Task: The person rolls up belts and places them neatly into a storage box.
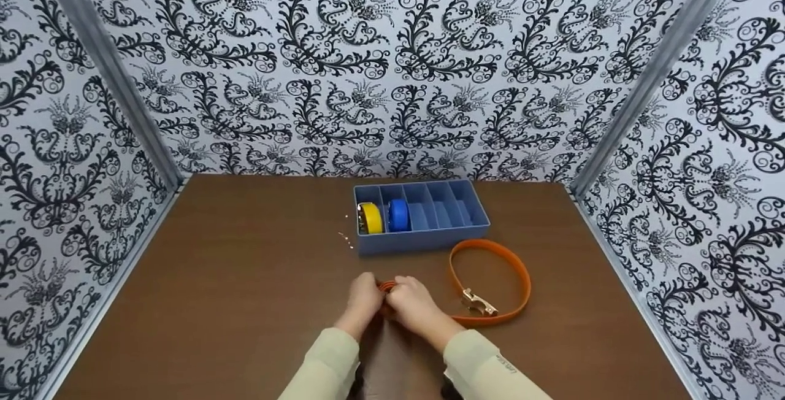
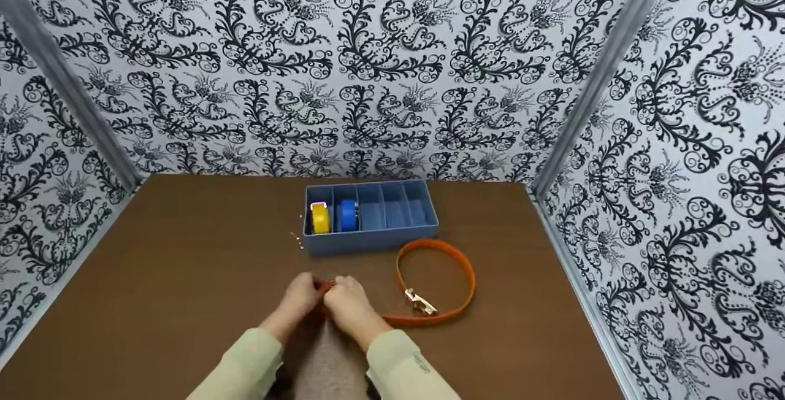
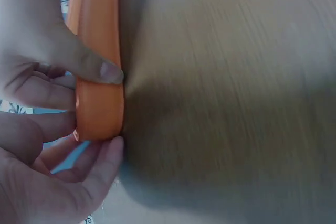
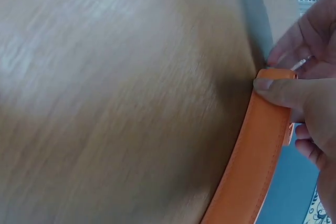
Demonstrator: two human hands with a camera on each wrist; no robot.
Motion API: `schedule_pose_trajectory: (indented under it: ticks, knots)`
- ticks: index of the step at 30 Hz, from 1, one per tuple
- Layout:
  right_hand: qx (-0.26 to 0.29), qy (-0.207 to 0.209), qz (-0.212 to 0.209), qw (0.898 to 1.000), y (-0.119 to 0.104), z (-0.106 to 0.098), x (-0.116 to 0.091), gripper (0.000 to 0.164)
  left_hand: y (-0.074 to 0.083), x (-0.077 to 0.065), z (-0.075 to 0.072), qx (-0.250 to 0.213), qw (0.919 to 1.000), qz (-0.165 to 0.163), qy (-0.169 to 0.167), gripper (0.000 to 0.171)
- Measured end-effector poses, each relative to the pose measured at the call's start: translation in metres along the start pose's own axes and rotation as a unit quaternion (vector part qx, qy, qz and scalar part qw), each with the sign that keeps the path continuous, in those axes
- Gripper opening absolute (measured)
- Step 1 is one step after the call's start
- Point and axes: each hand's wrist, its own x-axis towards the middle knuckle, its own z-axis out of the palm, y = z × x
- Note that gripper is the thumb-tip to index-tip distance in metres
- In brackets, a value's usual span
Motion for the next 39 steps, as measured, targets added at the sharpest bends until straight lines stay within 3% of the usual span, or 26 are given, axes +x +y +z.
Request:
schedule_pose_trajectory:
  ticks: [4, 9, 15, 20, 25, 30, 36, 39]
  knots:
    - [0.011, -0.019, 0.007, 1.0, 0.002, -0.001, -0.002, 0.02, -0.003, 0.004, 0.001, 0.007, 0.9986, 0.045, -0.027, 0.006]
    - [0.04, -0.038, -0.014, 0.998, 0.006, -0.002, -0.004, 0.022, -0.005, 0.006, -0.001, 0.037, 0.9954, 0.076, -0.046, 0.006]
    - [0.057, -0.038, -0.074, 0.995, 0.015, -0.005, -0.012, 0.019, -0.006, 0.006, 0.0, 0.044, 0.9919, 0.097, -0.069, 0.008]
    - [0.074, -0.062, -0.123, 0.988, 0.028, -0.012, -0.017, 0.034, -0.005, 0.008, -0.004, 0.05, 0.9874, 0.115, -0.096, 0.007]
    - [0.09, -0.057, -0.162, 0.981, 0.039, -0.015, -0.018, 0.025, -0.004, 0.009, -0.007, 0.058, 0.977, 0.167, -0.119, 0.008]
    - [0.07, -0.032, -0.197, 0.977, 0.043, -0.012, -0.014, 0.008, -0.004, 0.01, -0.006, 0.063, 0.9692, 0.2, -0.129, 0.007]
    - [-0.03, -0.003, -0.251, 0.968, 0.04, -0.006, -0.01, 0.015, -0.011, 0.013, -0.01, 0.001, 0.9662, 0.215, -0.142, 0.007]
    - [-0.042, 0.006, -0.259, 0.965, 0.038, -0.003, -0.009, 0.016, -0.015, 0.013, -0.013, -0.034, 0.9656, 0.21, -0.15, 0.007]
